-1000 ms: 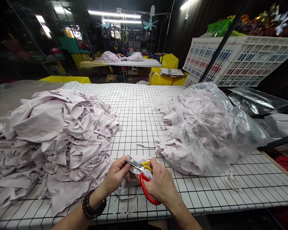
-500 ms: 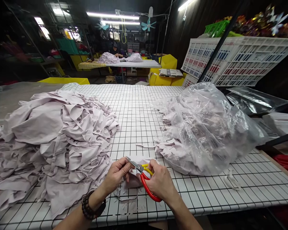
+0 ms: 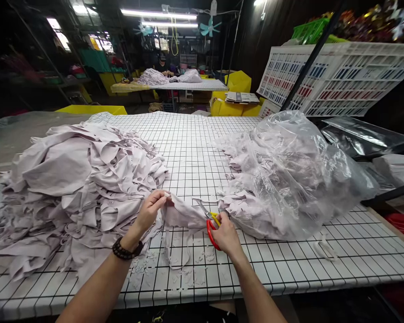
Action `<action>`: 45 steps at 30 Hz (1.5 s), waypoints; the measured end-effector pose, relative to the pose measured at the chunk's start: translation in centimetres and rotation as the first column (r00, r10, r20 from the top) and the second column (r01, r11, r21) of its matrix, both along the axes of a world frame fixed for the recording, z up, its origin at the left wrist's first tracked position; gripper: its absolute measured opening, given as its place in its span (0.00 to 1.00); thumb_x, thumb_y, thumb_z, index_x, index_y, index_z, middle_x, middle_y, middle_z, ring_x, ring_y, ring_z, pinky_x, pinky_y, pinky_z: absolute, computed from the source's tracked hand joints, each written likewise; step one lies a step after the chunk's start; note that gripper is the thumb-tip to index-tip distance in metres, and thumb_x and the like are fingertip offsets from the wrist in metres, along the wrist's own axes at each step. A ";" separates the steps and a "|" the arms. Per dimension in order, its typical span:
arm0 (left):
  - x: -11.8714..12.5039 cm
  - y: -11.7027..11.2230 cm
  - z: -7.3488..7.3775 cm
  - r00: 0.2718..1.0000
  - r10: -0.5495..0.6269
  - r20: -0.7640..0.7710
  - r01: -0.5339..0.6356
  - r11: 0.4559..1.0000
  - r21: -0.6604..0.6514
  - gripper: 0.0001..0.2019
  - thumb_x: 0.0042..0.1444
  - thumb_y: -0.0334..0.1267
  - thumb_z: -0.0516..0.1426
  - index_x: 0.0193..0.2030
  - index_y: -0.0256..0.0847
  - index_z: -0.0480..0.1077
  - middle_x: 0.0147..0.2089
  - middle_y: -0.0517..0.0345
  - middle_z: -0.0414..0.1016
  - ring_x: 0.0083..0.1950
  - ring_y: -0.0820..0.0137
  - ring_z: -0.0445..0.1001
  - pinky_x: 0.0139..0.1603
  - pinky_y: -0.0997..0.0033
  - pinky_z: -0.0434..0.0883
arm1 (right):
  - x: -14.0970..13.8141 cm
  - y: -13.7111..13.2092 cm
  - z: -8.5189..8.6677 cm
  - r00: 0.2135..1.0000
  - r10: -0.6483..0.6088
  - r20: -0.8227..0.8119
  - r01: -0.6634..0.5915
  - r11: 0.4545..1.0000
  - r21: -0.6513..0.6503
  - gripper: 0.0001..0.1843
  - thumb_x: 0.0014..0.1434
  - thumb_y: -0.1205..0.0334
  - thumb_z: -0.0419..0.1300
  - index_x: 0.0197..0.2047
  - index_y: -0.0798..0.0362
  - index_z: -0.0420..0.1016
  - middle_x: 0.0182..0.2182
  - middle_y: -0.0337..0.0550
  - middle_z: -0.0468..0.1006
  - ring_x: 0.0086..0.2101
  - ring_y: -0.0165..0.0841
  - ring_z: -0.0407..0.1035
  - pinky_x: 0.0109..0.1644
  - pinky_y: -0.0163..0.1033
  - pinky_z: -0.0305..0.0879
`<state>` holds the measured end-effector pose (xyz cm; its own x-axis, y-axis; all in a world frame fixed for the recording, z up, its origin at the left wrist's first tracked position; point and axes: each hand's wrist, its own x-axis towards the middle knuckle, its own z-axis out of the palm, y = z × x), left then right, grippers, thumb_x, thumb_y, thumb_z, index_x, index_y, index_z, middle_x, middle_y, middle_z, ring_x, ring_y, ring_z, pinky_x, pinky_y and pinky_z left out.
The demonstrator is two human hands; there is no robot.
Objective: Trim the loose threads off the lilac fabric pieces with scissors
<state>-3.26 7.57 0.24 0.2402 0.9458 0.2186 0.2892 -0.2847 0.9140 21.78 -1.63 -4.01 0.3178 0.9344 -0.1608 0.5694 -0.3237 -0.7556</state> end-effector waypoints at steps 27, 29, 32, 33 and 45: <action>5.3 -8.9 -2.6 0.815 0.095 0.571 0.411 0.601 -0.685 0.19 0.52 0.52 0.59 0.37 0.37 0.63 0.31 0.59 0.70 0.20 0.81 0.56 0.20 0.79 0.58 | -1.2 1.6 1.9 0.890 0.065 -0.451 0.043 0.974 0.224 0.19 0.47 0.55 0.66 0.38 0.49 0.62 0.39 0.43 0.75 0.31 0.31 0.68 0.35 0.37 0.65; 5.2 -8.8 -1.4 0.788 0.124 0.604 0.424 0.602 -0.677 0.19 0.51 0.50 0.61 0.39 0.35 0.66 0.31 0.59 0.70 0.22 0.81 0.59 0.23 0.79 0.61 | -1.8 1.0 2.9 0.747 0.220 -0.627 -0.119 0.973 0.200 0.22 0.45 0.57 0.69 0.38 0.49 0.62 0.45 0.44 0.74 0.31 0.30 0.69 0.36 0.37 0.66; 4.9 -8.2 -0.3 0.785 0.076 0.615 0.431 0.644 -0.632 0.19 0.51 0.49 0.61 0.38 0.32 0.71 0.32 0.57 0.70 0.25 0.80 0.63 0.28 0.78 0.65 | -2.4 0.5 3.6 0.578 0.261 -0.773 -0.226 0.962 0.156 0.24 0.44 0.59 0.71 0.38 0.49 0.61 0.45 0.44 0.74 0.30 0.29 0.69 0.34 0.36 0.65; 4.8 -7.9 -0.1 0.789 0.051 0.612 0.437 0.654 -0.618 0.19 0.51 0.49 0.61 0.37 0.32 0.72 0.32 0.57 0.70 0.26 0.79 0.64 0.29 0.77 0.66 | -2.5 0.4 3.7 0.565 0.249 -0.786 -0.212 0.965 0.153 0.24 0.43 0.58 0.72 0.37 0.49 0.61 0.43 0.43 0.74 0.29 0.28 0.69 0.34 0.36 0.65; 5.1 -6.4 0.2 0.951 0.047 0.305 0.057 0.945 -0.322 0.17 0.57 0.49 0.55 0.30 0.36 0.74 0.56 0.48 0.63 0.46 0.66 0.70 0.40 0.72 0.71 | -2.1 0.1 2.8 0.717 0.149 -0.681 -0.037 0.984 0.176 0.21 0.46 0.52 0.69 0.37 0.50 0.64 0.36 0.41 0.75 0.32 0.31 0.69 0.36 0.36 0.66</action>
<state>1.82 1.16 0.41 0.2155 0.9759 -0.0351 -0.0186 0.0400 0.9990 19.71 -1.52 -1.20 0.0812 0.9826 -0.1668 -0.1062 -0.1578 -0.9817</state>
